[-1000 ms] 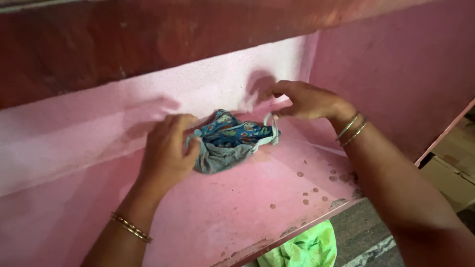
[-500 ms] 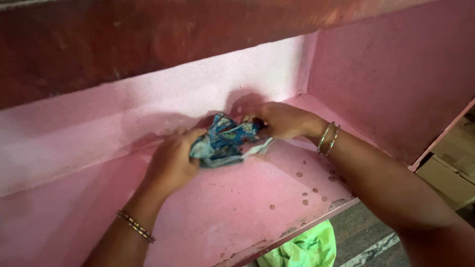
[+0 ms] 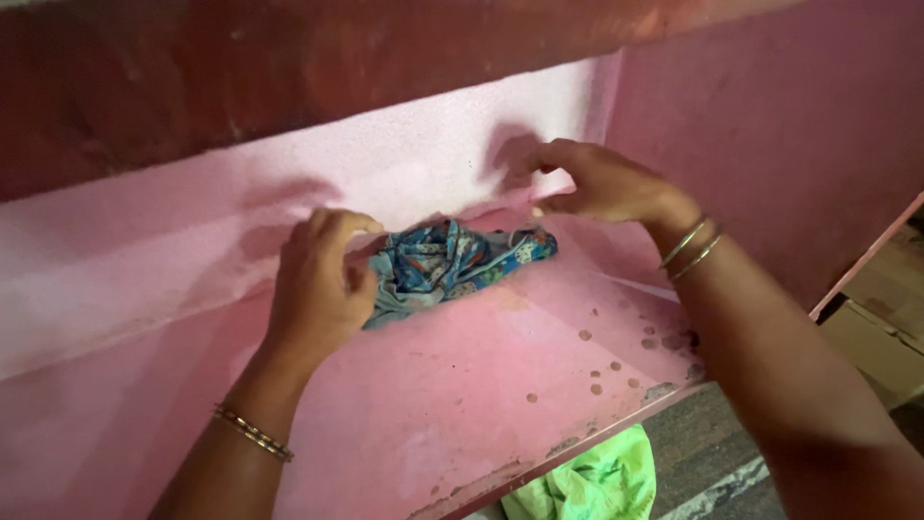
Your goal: The person wipes the surfaces of a pink shelf unit using a cloth, moving it across the horizontal and vertical panels, and kemudian folds the cloth on the shelf.
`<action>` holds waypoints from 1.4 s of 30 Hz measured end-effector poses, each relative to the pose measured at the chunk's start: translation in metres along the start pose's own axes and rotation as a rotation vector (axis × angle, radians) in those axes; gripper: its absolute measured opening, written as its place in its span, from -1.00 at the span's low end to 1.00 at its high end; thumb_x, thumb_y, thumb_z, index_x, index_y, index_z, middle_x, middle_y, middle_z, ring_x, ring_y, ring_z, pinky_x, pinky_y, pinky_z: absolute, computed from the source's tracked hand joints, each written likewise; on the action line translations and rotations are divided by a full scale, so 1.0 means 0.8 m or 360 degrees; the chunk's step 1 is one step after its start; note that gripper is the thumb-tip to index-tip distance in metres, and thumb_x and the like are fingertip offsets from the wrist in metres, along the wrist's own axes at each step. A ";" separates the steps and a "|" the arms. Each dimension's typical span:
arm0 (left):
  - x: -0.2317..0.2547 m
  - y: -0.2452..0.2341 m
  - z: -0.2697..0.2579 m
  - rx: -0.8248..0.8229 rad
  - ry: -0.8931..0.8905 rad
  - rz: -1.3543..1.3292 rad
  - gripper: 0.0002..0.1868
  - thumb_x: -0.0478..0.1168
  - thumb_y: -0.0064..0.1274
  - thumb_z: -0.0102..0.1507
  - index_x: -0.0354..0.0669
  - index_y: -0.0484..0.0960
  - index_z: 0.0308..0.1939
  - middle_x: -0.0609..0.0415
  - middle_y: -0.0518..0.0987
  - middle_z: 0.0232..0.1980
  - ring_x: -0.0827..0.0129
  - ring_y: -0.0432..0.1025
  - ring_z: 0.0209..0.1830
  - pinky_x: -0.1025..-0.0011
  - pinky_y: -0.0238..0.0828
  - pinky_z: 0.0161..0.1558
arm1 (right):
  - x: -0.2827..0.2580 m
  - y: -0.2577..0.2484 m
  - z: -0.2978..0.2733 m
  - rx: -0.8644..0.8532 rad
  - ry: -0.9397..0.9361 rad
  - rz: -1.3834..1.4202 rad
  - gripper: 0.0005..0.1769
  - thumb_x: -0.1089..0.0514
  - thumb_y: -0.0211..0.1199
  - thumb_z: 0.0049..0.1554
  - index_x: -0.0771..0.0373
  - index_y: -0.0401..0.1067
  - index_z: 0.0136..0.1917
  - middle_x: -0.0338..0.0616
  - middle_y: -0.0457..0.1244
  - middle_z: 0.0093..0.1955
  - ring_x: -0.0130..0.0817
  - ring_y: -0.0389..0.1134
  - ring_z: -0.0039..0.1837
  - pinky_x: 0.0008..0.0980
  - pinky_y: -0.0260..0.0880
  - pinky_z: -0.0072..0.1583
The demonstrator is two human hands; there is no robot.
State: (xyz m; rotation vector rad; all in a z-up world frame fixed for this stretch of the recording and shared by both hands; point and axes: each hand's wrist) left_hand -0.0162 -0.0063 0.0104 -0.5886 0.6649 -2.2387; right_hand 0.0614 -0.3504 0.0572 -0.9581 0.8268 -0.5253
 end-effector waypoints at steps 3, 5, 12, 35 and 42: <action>-0.007 0.011 -0.008 -0.0284 -0.0014 -0.0049 -0.59 -0.45 0.03 0.10 -0.16 0.57 0.04 -0.09 0.58 -0.02 0.03 0.49 -0.01 0.10 0.40 0.11 | -0.030 0.026 0.008 -0.0041 -0.0339 0.0396 -0.62 0.25 0.23 0.24 0.23 0.39 0.33 -0.12 0.35 0.33 -0.29 0.39 0.40 -0.32 0.36 0.37; -0.005 0.019 -0.015 -0.0582 -0.0216 -0.0131 -0.53 -0.40 0.06 0.10 -0.21 0.52 0.12 -0.19 0.55 0.07 -0.01 0.49 0.01 0.12 0.44 0.06 | -0.057 0.051 0.004 -0.0157 -0.0472 0.0584 -0.59 0.33 0.17 0.26 0.28 0.35 0.38 -0.04 0.27 0.45 -0.20 0.29 0.48 -0.24 0.28 0.40; 0.005 0.009 0.002 -0.0696 -0.0839 0.0003 -0.45 -0.28 -0.06 0.29 -0.06 0.38 0.40 -0.09 0.57 0.19 0.05 0.60 -0.08 0.20 0.56 -0.08 | -0.106 0.132 0.005 -0.0236 -0.1000 -0.0089 -0.36 -0.08 0.04 0.36 0.29 0.14 0.57 0.38 0.00 0.55 0.34 0.01 0.57 0.20 -0.01 0.50; -0.056 0.015 -0.033 -0.0378 -0.0473 -0.0129 -0.50 -0.36 0.04 0.16 -0.23 0.54 0.21 -0.16 0.62 0.15 0.03 0.53 0.09 0.19 0.46 0.06 | 0.085 0.066 -0.013 -0.0159 0.0509 -0.0949 -0.49 -0.09 -0.07 0.29 0.27 0.38 0.32 0.25 0.25 0.31 0.24 0.27 0.29 0.16 0.22 0.29; -0.040 0.010 -0.028 -0.0406 -0.0448 -0.0185 -0.52 -0.37 0.04 0.16 -0.26 0.54 0.19 -0.17 0.62 0.14 0.03 0.52 0.10 0.19 0.45 0.06 | 0.077 0.063 -0.058 -0.0183 0.0480 -0.1028 -0.47 -0.10 -0.10 0.34 0.35 0.42 0.25 0.39 0.29 0.24 0.35 0.28 0.28 0.17 0.21 0.36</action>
Point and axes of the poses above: each hand's wrist, its own z-axis towards the middle knuckle, its own y-axis out of the palm, x = y × z
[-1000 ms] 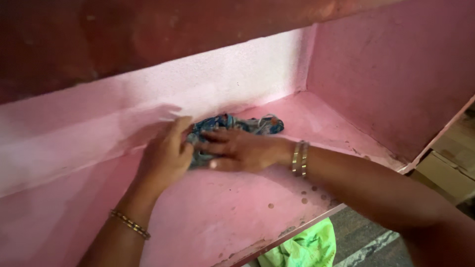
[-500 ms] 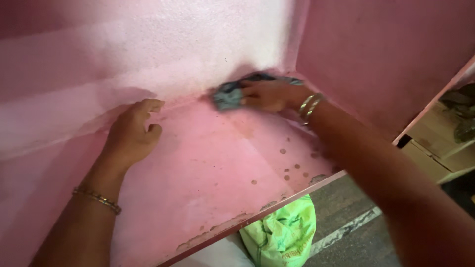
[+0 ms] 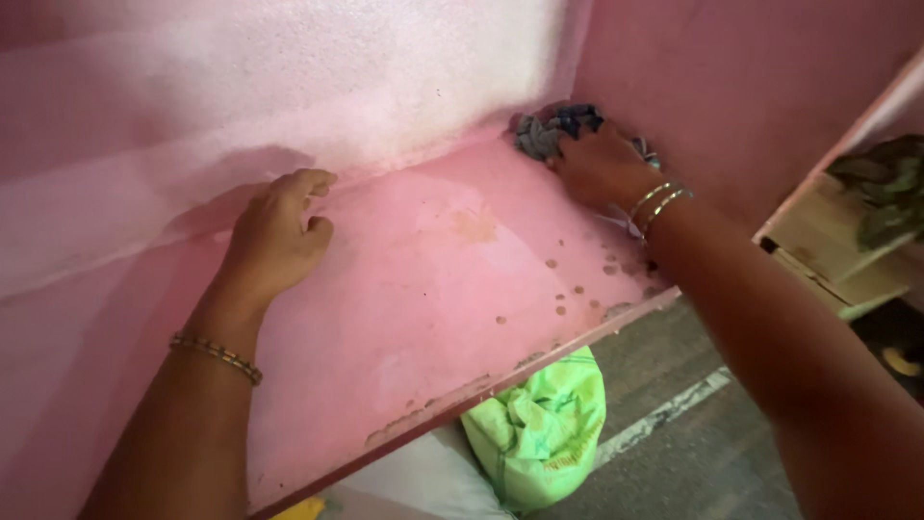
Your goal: The person wipes the surfaces of a pink shelf unit using a cloth, moving it across the horizontal and vertical panels, and kemudian folds the cloth on the shelf.
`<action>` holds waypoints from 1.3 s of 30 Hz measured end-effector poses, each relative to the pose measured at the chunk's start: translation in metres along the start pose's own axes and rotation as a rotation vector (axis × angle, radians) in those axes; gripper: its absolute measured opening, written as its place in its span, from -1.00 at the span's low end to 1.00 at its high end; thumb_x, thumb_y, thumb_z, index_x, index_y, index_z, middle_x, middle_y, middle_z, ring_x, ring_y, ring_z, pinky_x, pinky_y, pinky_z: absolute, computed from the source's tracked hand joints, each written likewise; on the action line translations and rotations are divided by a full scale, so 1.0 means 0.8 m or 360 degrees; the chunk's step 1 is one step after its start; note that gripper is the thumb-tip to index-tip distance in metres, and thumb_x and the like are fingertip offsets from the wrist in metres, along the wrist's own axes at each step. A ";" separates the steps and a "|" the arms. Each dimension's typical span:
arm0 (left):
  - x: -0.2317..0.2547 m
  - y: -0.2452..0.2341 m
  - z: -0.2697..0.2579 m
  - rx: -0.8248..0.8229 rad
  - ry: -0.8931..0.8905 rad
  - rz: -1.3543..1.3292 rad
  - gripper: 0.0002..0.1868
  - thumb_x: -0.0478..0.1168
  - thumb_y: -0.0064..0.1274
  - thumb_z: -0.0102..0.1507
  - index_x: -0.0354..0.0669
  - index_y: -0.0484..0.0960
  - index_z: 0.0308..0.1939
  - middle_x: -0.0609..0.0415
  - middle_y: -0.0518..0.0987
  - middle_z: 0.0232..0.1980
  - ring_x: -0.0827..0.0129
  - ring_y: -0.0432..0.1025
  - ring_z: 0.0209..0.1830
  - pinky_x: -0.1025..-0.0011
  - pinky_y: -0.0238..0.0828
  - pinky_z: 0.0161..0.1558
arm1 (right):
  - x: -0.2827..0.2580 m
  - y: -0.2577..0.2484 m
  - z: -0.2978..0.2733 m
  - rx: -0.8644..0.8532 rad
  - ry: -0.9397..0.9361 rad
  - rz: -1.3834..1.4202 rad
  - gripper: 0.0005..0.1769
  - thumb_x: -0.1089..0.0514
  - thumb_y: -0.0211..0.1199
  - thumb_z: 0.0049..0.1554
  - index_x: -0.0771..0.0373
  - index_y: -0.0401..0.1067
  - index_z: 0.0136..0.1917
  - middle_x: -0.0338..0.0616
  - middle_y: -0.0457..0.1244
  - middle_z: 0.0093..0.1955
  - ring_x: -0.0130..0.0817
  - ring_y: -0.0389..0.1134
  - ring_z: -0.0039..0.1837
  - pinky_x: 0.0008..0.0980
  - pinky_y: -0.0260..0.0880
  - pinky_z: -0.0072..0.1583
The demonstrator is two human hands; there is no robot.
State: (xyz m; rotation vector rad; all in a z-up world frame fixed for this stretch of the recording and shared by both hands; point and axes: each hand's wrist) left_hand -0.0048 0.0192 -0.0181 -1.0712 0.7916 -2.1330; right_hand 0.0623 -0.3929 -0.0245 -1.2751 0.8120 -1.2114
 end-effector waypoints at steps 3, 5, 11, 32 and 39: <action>0.007 0.004 -0.001 -0.0046 0.0082 0.0049 -0.52 -0.39 0.04 0.15 -0.27 0.55 0.18 -0.18 0.62 0.13 0.02 0.51 0.12 0.20 0.43 0.12 | 0.004 0.001 -0.030 -0.0017 0.0065 -0.0021 -0.43 -0.14 -0.12 0.36 0.36 0.42 0.25 0.41 0.28 0.26 0.39 0.24 0.31 0.21 0.21 0.36; 0.010 0.010 -0.002 -0.0064 0.0112 0.0022 -0.54 -0.38 0.03 0.17 -0.29 0.54 0.18 -0.20 0.59 0.17 -0.01 0.48 0.16 0.19 0.40 0.15 | 0.002 0.002 -0.052 -0.0042 0.0131 -0.0008 -0.41 -0.18 -0.12 0.36 0.36 0.41 0.27 0.40 0.28 0.27 0.42 0.22 0.31 0.23 0.21 0.36; 0.037 0.038 0.000 -0.0297 0.0205 0.0158 -0.53 -0.21 0.08 0.23 -0.22 0.53 0.23 -0.20 0.55 0.21 0.00 0.43 0.24 0.10 0.30 0.28 | -0.007 -0.014 -0.150 0.0120 0.0218 -0.0004 -0.38 -0.24 -0.09 0.31 0.32 0.41 0.26 0.34 0.29 0.24 0.44 0.20 0.31 0.29 0.24 0.30; 0.062 0.058 -0.005 -0.0165 0.0191 0.0245 -0.58 0.06 -0.14 0.42 -0.10 0.58 0.18 -0.09 0.58 0.19 -0.04 0.38 0.25 -0.09 0.25 0.25 | -0.225 -0.105 -0.210 0.0235 -0.0471 0.0048 -0.33 -0.28 -0.16 0.26 0.02 0.29 0.50 0.09 0.09 0.52 0.30 -0.10 0.58 0.43 -0.06 0.39; 0.049 0.052 -0.005 -0.0094 0.0267 0.0295 -0.57 0.02 -0.08 0.39 -0.21 0.58 0.15 -0.18 0.60 0.13 -0.09 0.42 0.18 -0.09 0.21 0.23 | -0.128 -0.054 -0.131 -0.0176 -0.0411 0.0358 -0.44 -0.19 -0.25 0.32 0.03 0.30 0.42 -0.09 -0.03 0.62 -0.15 0.03 0.54 0.09 0.05 0.45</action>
Point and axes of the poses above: each hand's wrist, its own z-axis towards the middle knuckle, its own y-axis out of the palm, x = y × z
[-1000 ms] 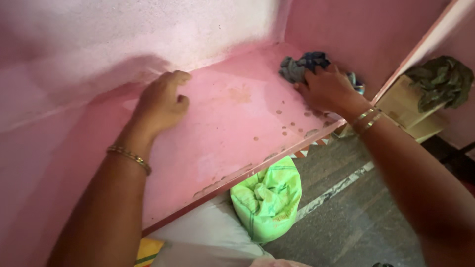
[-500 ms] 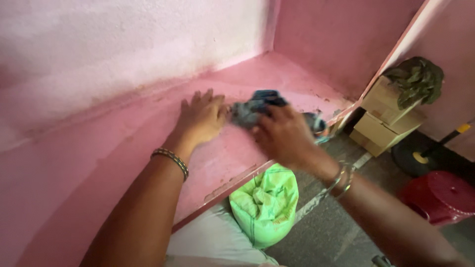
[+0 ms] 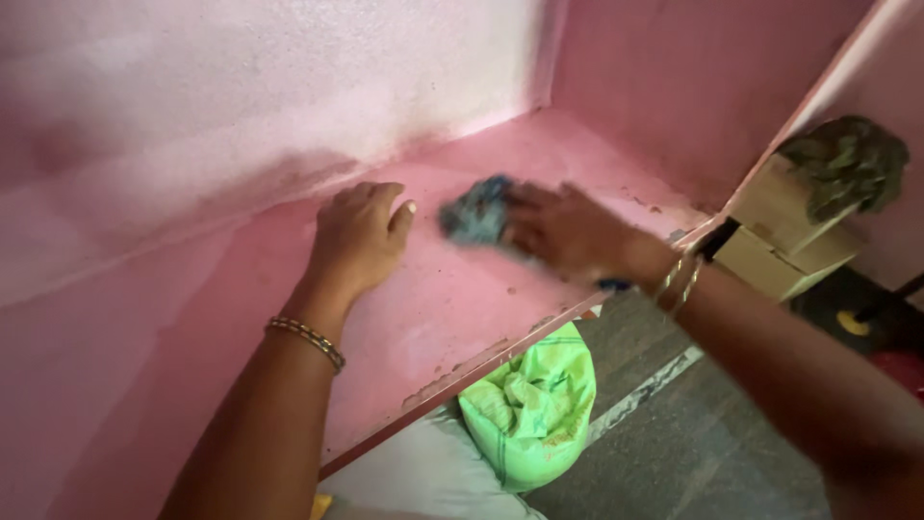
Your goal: The person wipes the surfaces of a pink shelf unit using a cloth, moving it across the horizontal and vertical panels, and kemudian folds the cloth on the shelf.
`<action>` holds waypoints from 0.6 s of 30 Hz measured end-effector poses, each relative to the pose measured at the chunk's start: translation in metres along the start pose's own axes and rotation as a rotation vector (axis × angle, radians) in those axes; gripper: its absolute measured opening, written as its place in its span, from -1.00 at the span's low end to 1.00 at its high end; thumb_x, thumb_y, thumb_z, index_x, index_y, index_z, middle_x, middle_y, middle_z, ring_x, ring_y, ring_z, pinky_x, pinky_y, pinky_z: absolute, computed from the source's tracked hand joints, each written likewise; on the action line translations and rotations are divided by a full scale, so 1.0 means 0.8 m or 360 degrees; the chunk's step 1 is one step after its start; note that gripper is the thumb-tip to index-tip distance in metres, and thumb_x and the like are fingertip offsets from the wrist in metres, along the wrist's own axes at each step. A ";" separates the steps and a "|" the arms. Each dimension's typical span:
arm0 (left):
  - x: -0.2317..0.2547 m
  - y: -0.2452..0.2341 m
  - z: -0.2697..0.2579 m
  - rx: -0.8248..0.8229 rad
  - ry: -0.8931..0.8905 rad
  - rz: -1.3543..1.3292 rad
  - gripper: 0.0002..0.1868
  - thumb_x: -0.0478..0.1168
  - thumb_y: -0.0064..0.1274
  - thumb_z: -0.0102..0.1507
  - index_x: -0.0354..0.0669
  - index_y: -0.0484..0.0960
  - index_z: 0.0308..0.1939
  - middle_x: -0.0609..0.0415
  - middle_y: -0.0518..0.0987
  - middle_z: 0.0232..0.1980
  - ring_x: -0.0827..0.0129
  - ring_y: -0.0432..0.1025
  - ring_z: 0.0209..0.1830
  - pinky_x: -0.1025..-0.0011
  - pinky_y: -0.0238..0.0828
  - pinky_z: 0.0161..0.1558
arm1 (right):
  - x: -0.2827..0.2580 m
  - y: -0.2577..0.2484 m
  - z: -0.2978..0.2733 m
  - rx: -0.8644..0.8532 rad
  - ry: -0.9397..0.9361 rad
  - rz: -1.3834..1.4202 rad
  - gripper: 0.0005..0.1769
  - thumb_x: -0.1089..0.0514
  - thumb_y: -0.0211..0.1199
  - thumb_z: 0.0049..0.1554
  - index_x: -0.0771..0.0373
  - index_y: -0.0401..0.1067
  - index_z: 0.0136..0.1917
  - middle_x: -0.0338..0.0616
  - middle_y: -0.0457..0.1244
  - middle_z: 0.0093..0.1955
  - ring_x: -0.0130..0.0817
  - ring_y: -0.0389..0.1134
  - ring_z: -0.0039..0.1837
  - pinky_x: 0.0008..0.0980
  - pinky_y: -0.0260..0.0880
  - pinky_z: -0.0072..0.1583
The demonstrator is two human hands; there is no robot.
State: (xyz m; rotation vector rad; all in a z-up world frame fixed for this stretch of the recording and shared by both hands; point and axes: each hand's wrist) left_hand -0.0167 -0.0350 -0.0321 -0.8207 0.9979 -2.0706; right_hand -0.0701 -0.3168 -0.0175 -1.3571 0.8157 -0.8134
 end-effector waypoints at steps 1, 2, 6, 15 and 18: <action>0.003 0.001 -0.003 -0.0049 -0.0038 -0.0005 -0.56 0.03 -0.08 0.38 -0.19 0.58 0.17 -0.17 0.59 0.15 -0.08 0.41 0.20 -0.08 0.21 0.24 | 0.026 0.004 0.014 -0.0007 0.0111 -0.0031 -0.47 -0.16 -0.25 0.31 0.00 0.32 0.40 -0.09 -0.04 0.60 -0.11 -0.01 0.55 0.15 0.01 0.42; 0.007 0.001 -0.003 -0.0093 -0.0070 -0.0006 -0.55 0.04 -0.07 0.37 -0.18 0.57 0.18 -0.16 0.59 0.16 -0.07 0.40 0.21 -0.06 0.22 0.26 | 0.055 0.004 0.025 0.0010 0.0093 -0.0310 -0.50 -0.15 -0.25 0.37 -0.01 0.37 0.37 -0.11 0.05 0.58 -0.11 0.04 0.59 0.07 0.04 0.52; 0.020 -0.005 -0.004 -0.0217 -0.0175 -0.0017 -0.50 0.08 -0.04 0.34 -0.15 0.54 0.22 -0.14 0.54 0.23 -0.07 0.36 0.26 -0.04 0.20 0.25 | 0.139 0.012 0.068 -0.0039 0.0602 -0.0275 -0.45 -0.19 -0.23 0.33 0.05 0.37 0.36 -0.07 0.07 0.55 0.12 0.05 0.51 0.22 -0.04 0.46; 0.019 0.018 0.001 -0.0618 -0.0306 0.0106 -0.34 0.15 -0.05 0.32 -0.13 0.30 0.37 -0.18 0.11 0.54 -0.14 -0.07 0.54 -0.40 -0.20 0.36 | 0.223 0.041 0.170 0.0068 0.0454 -0.0492 -0.50 -0.10 -0.16 0.35 0.19 0.53 0.13 0.05 0.42 0.14 0.00 0.36 0.29 0.15 0.12 0.41; 0.021 0.016 0.002 -0.0625 -0.0311 0.0101 -0.37 0.15 -0.07 0.34 -0.14 0.32 0.37 -0.16 0.17 0.52 -0.14 -0.01 0.53 -0.40 -0.17 0.37 | 0.231 0.043 0.168 0.0067 0.0408 -0.0513 -0.54 -0.05 -0.16 0.33 0.16 0.53 0.09 0.01 0.40 0.20 0.00 0.34 0.33 0.14 0.10 0.43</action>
Point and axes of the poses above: each hand's wrist, its own z-axis towards the middle knuckle, its own y-axis out of the palm, x = y × z
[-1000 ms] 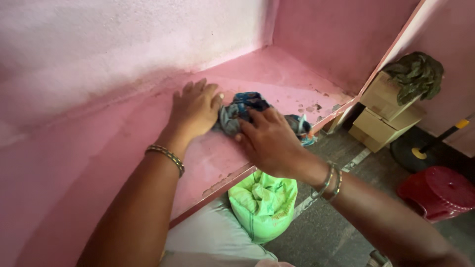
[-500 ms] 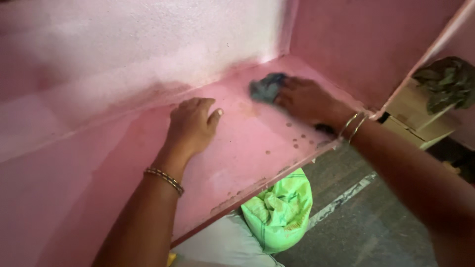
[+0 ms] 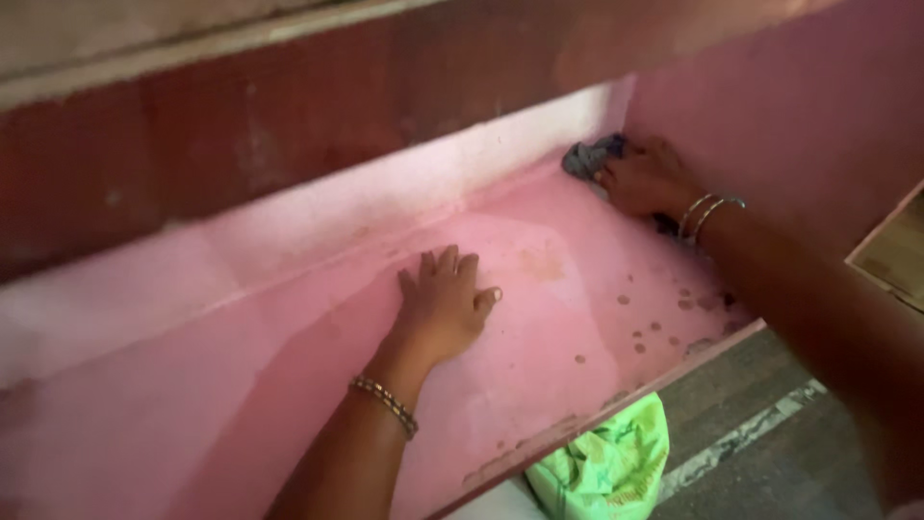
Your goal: The person wipes the surfaces of a pink shelf unit using a cloth, moving it across the horizontal and vertical panels, and kemudian folds the cloth on the shelf.
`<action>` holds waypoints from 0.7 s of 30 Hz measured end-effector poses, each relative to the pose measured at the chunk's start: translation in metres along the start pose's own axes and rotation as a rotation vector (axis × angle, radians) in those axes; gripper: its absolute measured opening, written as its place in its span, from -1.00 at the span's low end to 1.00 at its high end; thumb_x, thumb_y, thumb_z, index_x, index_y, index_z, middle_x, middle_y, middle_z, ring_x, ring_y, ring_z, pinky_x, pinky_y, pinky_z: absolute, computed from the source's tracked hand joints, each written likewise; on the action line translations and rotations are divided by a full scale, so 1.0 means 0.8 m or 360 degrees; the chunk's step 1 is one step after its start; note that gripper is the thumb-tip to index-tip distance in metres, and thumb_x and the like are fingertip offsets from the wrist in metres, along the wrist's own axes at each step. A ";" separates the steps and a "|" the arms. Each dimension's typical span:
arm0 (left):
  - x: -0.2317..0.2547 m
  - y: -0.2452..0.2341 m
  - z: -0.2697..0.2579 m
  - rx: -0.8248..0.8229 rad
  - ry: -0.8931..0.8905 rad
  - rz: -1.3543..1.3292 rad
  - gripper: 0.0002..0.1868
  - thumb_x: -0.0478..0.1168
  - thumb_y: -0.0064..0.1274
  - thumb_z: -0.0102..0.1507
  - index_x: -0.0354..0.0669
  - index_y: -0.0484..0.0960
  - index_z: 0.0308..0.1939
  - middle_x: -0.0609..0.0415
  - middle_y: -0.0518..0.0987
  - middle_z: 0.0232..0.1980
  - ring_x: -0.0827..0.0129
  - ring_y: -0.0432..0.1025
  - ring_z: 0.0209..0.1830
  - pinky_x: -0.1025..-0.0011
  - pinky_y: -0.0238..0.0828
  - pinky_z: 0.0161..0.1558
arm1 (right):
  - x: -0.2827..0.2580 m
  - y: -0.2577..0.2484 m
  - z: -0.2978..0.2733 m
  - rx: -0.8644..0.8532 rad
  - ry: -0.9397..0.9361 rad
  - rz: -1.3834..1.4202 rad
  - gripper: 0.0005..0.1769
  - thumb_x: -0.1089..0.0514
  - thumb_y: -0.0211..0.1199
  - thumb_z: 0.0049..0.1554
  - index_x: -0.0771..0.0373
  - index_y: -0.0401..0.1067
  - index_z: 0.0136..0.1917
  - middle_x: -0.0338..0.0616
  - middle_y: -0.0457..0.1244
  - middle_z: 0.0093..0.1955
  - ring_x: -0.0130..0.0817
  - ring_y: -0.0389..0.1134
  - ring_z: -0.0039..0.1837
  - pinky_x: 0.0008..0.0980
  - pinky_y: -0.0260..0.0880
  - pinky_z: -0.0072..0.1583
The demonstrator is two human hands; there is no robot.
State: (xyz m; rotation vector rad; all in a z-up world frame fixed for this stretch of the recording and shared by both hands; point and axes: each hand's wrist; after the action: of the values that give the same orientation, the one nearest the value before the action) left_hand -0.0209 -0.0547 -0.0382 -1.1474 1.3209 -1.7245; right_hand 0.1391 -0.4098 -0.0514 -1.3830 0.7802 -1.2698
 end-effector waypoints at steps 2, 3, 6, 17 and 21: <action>0.003 -0.006 -0.003 -0.0050 -0.0023 0.0010 -0.39 0.16 -0.08 0.33 -0.12 0.35 0.33 -0.13 0.18 0.51 -0.09 0.01 0.52 -0.37 -0.13 0.38 | -0.006 0.001 -0.008 0.0166 0.0018 0.0241 -0.54 -0.09 -0.13 0.31 0.18 0.51 0.08 0.12 0.32 0.25 0.09 0.29 0.28 0.21 0.00 0.38; 0.005 -0.011 -0.003 -0.0067 -0.0033 0.0017 -0.40 0.16 -0.08 0.33 -0.12 0.36 0.32 -0.11 0.18 0.51 -0.06 0.03 0.51 -0.35 -0.11 0.38 | -0.011 -0.003 -0.012 0.0257 0.0027 0.0358 -0.54 -0.10 -0.11 0.29 0.19 0.51 0.08 0.18 0.28 0.28 0.13 0.27 0.26 0.25 -0.05 0.36; 0.012 -0.022 0.001 -0.0119 -0.0065 -0.0014 -0.42 0.16 -0.04 0.30 -0.13 0.41 0.26 -0.08 0.29 0.41 -0.07 0.12 0.45 -0.34 0.02 0.31 | -0.053 -0.019 -0.031 0.0610 -0.0540 0.0540 -0.56 -0.04 -0.11 0.31 0.24 0.46 0.20 0.32 0.19 0.40 0.15 0.24 0.26 0.22 -0.04 0.32; -0.052 -0.038 0.009 0.0796 -0.0013 -0.0165 -0.66 0.00 -0.19 0.42 -0.09 0.62 0.03 -0.08 0.56 0.16 0.05 0.42 0.18 -0.02 0.33 0.15 | -0.271 -0.133 -0.213 0.0583 -0.0955 0.0672 -0.74 0.09 0.25 0.10 0.20 0.49 0.06 0.02 0.30 0.33 -0.04 0.32 0.15 -0.08 0.26 0.22; -0.074 -0.058 -0.008 0.0974 -0.0085 -0.0255 -0.63 0.00 -0.20 0.44 -0.15 0.62 0.01 -0.12 0.58 0.11 0.01 0.43 0.16 0.00 0.34 0.15 | -0.305 -0.164 -0.277 0.0810 -0.1172 0.0921 -0.74 0.09 0.22 0.22 0.29 0.46 0.09 0.05 0.38 0.20 -0.02 0.35 0.09 -0.14 0.34 0.23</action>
State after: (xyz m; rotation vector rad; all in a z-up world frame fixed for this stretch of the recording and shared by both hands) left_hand -0.0038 0.0122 -0.0078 -0.9408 0.6004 -2.0005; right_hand -0.1512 -0.2088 -0.0185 -0.9821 0.2671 -0.3961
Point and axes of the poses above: each hand's wrist, its own z-axis towards the middle knuckle, its own y-axis out of the palm, x = y × z
